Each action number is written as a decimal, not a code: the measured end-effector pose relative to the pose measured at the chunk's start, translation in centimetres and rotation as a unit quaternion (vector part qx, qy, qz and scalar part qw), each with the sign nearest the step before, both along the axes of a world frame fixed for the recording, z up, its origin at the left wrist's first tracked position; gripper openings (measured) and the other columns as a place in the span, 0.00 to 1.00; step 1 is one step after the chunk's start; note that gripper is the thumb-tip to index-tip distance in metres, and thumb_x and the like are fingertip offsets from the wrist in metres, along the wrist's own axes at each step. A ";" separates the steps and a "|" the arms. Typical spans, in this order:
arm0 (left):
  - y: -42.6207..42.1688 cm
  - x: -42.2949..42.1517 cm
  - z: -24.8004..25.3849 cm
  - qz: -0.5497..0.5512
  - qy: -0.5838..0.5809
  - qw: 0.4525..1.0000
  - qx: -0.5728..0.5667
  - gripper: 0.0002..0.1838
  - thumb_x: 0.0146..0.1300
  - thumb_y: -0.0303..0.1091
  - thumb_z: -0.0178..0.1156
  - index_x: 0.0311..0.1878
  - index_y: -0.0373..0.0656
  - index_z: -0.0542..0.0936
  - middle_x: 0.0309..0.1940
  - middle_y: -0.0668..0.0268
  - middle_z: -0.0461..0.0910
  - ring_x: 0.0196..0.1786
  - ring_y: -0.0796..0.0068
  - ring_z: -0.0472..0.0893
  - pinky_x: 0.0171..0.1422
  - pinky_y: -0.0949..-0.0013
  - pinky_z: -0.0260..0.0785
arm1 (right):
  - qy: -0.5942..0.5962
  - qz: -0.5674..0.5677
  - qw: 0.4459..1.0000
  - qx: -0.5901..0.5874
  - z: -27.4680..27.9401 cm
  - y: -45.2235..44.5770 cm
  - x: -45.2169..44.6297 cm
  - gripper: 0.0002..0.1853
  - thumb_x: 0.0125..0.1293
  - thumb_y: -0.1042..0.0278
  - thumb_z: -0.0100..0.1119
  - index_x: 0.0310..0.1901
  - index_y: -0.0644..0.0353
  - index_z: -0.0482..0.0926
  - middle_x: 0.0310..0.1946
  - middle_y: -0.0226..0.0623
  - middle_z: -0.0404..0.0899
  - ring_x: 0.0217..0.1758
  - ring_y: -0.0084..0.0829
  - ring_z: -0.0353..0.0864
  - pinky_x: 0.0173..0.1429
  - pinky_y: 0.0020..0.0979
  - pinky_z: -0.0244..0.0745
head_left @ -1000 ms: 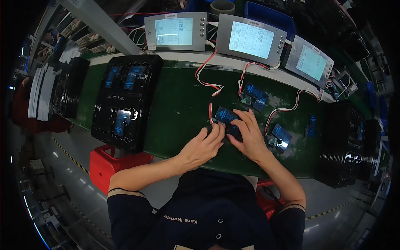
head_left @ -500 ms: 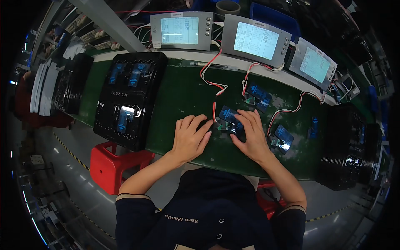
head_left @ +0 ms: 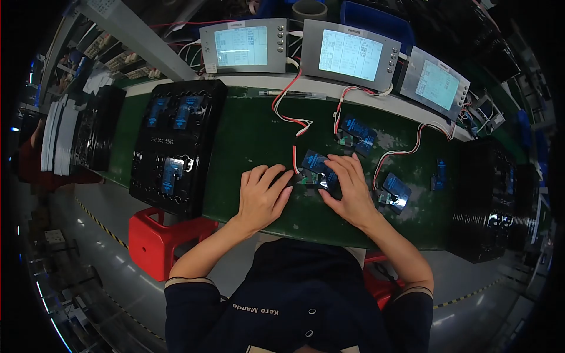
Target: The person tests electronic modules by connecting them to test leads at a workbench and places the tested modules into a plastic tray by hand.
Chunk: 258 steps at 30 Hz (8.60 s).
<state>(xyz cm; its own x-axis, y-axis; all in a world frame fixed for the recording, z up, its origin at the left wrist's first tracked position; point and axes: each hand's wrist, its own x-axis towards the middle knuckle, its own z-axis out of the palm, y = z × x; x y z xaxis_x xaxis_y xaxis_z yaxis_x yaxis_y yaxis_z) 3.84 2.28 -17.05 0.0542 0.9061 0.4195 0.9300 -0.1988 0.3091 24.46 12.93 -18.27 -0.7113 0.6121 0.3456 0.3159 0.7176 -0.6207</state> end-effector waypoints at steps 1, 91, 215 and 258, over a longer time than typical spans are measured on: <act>0.1 0.0 -0.1 0.010 -0.012 1.000 0.001 0.18 0.54 0.32 0.66 0.49 0.42 0.81 0.49 0.64 0.76 0.49 0.62 0.73 0.50 0.62 0.61 | 0.000 -0.001 1.000 0.000 0.0 0.0 0.0 0.34 0.49 0.71 0.71 0.60 0.62 0.70 0.60 0.45 0.69 0.64 0.48 0.66 0.73 0.54 0.55; 10.5 14.1 1.0 -0.414 0.208 0.879 0.111 0.04 0.45 0.30 0.59 0.25 0.41 0.79 0.27 0.69 0.72 0.36 0.73 0.72 0.40 0.72 0.64 | 0.290 -0.086 0.830 -0.468 0.9 7.5 15.2 0.31 0.62 0.77 0.61 0.67 0.65 0.63 0.55 0.48 0.77 0.55 0.37 0.80 0.63 0.36 0.74; 4.9 14.2 -1.0 -0.205 0.055 0.977 0.017 0.23 0.54 0.34 0.66 0.54 0.41 0.80 0.59 0.65 0.76 0.55 0.64 0.74 0.53 0.62 0.64 | -0.026 -0.107 0.993 0.042 0.2 -0.1 14.8 0.15 0.51 0.72 0.72 0.43 0.56 0.84 0.61 0.47 0.70 0.65 0.53 0.67 0.69 0.51 0.64; 2.9 11.1 0.8 -0.184 0.120 0.976 -0.005 0.36 0.55 0.45 0.64 0.66 0.38 0.71 0.54 0.62 0.74 0.49 0.67 0.73 0.50 0.66 0.62 | -0.330 -0.631 0.702 0.017 7.0 3.1 57.5 0.20 0.67 0.59 0.60 0.53 0.67 0.78 0.44 0.48 0.83 0.46 0.37 0.81 0.53 0.32 0.74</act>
